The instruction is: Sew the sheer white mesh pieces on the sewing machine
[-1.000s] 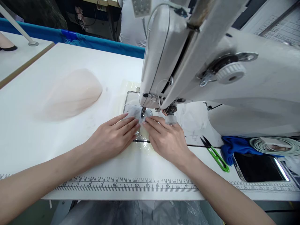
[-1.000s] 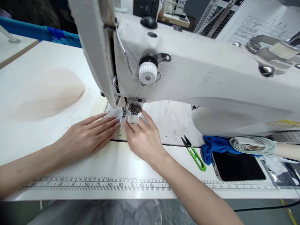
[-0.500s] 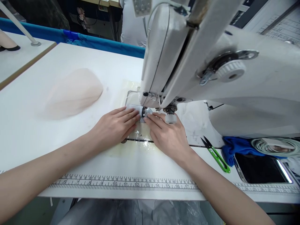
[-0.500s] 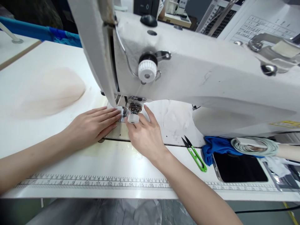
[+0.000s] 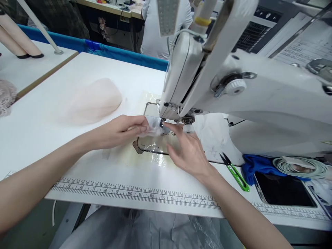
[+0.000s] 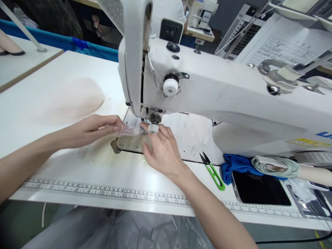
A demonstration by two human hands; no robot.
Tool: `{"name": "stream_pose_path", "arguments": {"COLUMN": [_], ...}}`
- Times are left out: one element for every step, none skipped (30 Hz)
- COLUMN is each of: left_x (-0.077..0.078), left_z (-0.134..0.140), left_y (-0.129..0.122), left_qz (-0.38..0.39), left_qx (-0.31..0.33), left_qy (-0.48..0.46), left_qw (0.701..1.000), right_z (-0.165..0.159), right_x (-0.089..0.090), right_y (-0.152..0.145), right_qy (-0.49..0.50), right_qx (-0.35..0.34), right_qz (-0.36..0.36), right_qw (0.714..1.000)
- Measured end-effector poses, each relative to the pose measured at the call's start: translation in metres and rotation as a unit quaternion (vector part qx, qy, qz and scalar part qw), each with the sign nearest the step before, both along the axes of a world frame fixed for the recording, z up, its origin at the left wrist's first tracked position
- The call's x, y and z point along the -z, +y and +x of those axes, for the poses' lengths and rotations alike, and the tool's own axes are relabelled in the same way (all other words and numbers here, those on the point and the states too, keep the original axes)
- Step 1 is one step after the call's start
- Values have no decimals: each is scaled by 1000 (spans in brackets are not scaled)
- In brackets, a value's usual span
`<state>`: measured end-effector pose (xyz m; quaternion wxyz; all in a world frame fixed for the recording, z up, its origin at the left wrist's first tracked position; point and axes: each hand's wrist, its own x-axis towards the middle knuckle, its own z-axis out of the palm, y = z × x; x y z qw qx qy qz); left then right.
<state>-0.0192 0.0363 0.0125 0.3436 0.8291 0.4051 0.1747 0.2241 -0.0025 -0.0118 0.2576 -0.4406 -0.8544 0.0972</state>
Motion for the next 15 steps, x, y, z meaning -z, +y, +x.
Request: {"name": "stream_pose_path", "arguments": {"left_x": [-8,-14,-18,-21,-22,-22,-21,-19,-17,-16,-15,-14,-14,-15,-16], "left_z": [-4,-7,-10,-11,-13,-13,-14,-15,-16,-17,-19,-20,-21,-21,-21], "left_y": [-2,-4,-5,-7,-7,-7,-7,-6,-5,-4,-3,-2,-1,-1,-1], "left_qz": [-73,-128,-165,-191,-211,-226,-238,-247,-252,-255,-257,-260,-263,-266,-269], "left_qx": [9,13,14,14,15,15,15,15,14,12,12,15,17,18,18], "left_qy": [-38,-76,-112,-141,-163,-178,-188,-194,-197,-198,-200,-202,-204,-207,-209], "left_qw": [997,989,980,971,964,958,953,949,947,946,946,944,943,941,940], "right_z": [-1,-2,-4,-5,-6,-7,-7,-8,-8,-8,-8,-8,-8,-8,-8], "right_x": [-4,-7,-11,-13,-16,-17,-18,-18,-18,-17,-17,-16,-15,-15,-15], "right_y": [-1,-2,-2,-3,-3,-3,-2,-2,-2,-1,-1,-1,-1,-2,-2], "right_qy": [57,120,181,237,283,319,345,366,382,395,403,408,410,410,409], "right_qx": [-27,-62,-99,-127,-143,-146,-138,-124,-112,-105,-103,-102,-100,-96,-93], "right_qz": [-72,-151,-234,-314,-383,-437,-473,-494,-503,-507,-509,-509,-510,-510,-511], "right_qw": [995,979,950,911,868,828,799,779,767,759,754,751,750,750,750]}}
